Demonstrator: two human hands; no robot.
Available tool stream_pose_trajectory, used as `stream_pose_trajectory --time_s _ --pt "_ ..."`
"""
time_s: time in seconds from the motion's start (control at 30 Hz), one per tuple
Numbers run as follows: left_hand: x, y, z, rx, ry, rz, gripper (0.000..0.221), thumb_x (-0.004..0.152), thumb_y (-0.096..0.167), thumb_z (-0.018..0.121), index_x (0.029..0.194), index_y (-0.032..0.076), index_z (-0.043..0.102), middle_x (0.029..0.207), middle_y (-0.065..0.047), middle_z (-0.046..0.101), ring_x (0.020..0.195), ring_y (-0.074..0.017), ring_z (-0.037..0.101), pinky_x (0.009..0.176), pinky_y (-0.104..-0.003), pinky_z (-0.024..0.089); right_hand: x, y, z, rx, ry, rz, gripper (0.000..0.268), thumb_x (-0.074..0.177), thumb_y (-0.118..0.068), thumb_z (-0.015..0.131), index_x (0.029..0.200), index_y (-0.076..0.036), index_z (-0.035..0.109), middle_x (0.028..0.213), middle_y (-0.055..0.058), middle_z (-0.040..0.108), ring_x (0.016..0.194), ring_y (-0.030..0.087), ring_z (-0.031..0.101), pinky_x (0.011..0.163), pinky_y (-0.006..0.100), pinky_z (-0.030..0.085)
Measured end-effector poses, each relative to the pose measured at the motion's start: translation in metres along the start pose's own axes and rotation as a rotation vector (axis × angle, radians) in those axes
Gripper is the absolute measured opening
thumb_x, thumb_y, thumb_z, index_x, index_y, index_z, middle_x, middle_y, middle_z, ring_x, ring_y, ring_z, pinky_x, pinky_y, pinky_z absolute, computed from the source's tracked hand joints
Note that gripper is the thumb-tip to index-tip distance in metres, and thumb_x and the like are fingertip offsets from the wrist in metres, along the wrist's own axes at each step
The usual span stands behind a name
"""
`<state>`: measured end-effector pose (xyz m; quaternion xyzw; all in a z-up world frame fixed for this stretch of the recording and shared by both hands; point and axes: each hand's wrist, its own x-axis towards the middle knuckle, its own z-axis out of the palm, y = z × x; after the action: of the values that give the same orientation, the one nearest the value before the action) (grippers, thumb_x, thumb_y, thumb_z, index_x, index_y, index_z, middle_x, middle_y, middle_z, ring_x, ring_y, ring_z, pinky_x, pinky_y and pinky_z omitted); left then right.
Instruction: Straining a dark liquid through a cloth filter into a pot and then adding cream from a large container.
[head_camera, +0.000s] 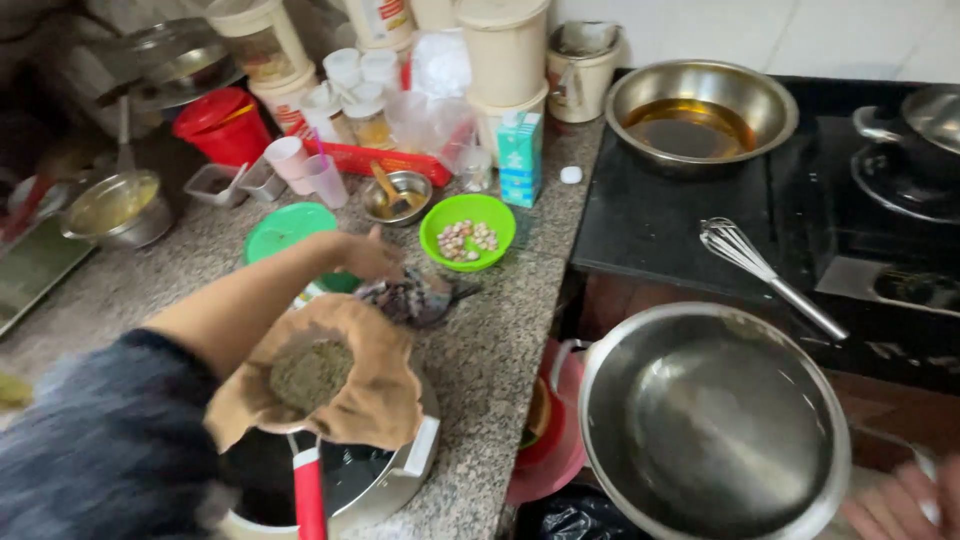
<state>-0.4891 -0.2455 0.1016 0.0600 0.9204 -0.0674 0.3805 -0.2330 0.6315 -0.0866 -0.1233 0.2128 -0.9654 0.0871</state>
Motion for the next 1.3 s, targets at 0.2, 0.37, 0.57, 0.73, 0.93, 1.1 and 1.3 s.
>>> stream_pose_trajectory --time_s 0.2,0.37,0.57,0.73,0.93,1.1,1.3 --pt "-0.301 0.087 -0.049 -0.488 0.410 0.033 0.079 0.104 0.057 0.059 0.176 0.031 0.044 0.190 -0.022 -0.013 0.176 -0.0399 0.002 0.141 -0.051 0.008 0.102 0.135 0.204 -0.121 0.260 0.047 0.058 0.135 -0.049 0.053 0.084 -0.023 0.048 0.059 -0.012 0.032 0.050 0.003 0.028 0.052 0.021 0.024" --pt "-0.435 0.108 0.008 -0.655 0.482 0.015 0.081 0.100 0.054 0.061 0.177 0.035 0.042 0.196 -0.001 -0.014 0.177 -0.0268 0.009 0.138 -0.054 0.014 0.156 0.191 0.206 -0.126 0.673 0.120 0.063 0.137 -0.058 0.034 0.085 -0.026 0.050 0.054 -0.012 0.025 0.046 0.004 0.019 0.050 0.022 0.017" --pt "-0.488 0.105 0.109 -1.106 0.607 -0.113 0.063 0.096 0.029 0.074 0.160 0.026 0.075 0.196 0.005 0.034 0.185 -0.0045 0.015 0.128 -0.043 0.048 0.182 0.240 0.183 -0.051 0.704 0.129 0.061 0.134 -0.055 0.035 0.084 -0.024 0.052 0.054 -0.010 0.023 0.047 0.006 0.017 0.048 0.023 0.015" --pt "-0.511 0.128 0.164 -1.095 0.917 0.101 0.057 0.096 0.016 0.068 0.153 0.007 0.073 0.192 -0.010 0.044 0.172 -0.0223 0.049 0.125 -0.048 0.053 0.184 0.274 0.123 -0.003 0.737 0.157 0.059 0.132 -0.058 0.039 0.089 -0.023 0.056 0.056 -0.010 0.024 0.047 0.006 0.020 0.050 0.021 0.020" --pt "-0.488 0.138 0.252 -1.143 1.407 -0.058 0.032 0.103 -0.002 0.056 0.129 -0.015 0.071 0.170 -0.030 0.063 0.155 -0.0338 0.066 0.122 -0.046 0.063 0.189 0.307 0.078 -0.145 0.787 0.312 0.058 0.131 -0.059 0.042 0.087 -0.023 0.053 0.062 -0.010 0.031 0.057 0.009 0.025 0.064 0.028 0.026" --pt "-0.476 0.132 0.302 -1.351 1.479 -0.151 0.029 0.107 -0.004 0.054 0.127 -0.019 0.070 0.163 -0.035 0.066 0.157 -0.0391 0.065 0.117 -0.051 0.066 0.215 0.309 0.077 -0.187 0.909 0.428 0.053 0.127 -0.063 0.048 0.090 -0.025 0.052 0.069 -0.010 0.039 0.060 0.009 0.036 0.065 0.025 0.039" --pt "-0.461 0.153 0.334 -1.639 1.584 -0.309 0.027 0.110 -0.003 0.055 0.129 -0.018 0.069 0.153 -0.033 0.071 0.151 -0.0395 0.068 0.112 -0.052 0.065 0.177 0.274 0.149 -1.061 1.067 0.184 0.049 0.117 -0.070 0.061 0.128 -0.023 0.059 0.086 -0.004 0.048 0.067 0.011 0.043 0.055 0.033 0.035"
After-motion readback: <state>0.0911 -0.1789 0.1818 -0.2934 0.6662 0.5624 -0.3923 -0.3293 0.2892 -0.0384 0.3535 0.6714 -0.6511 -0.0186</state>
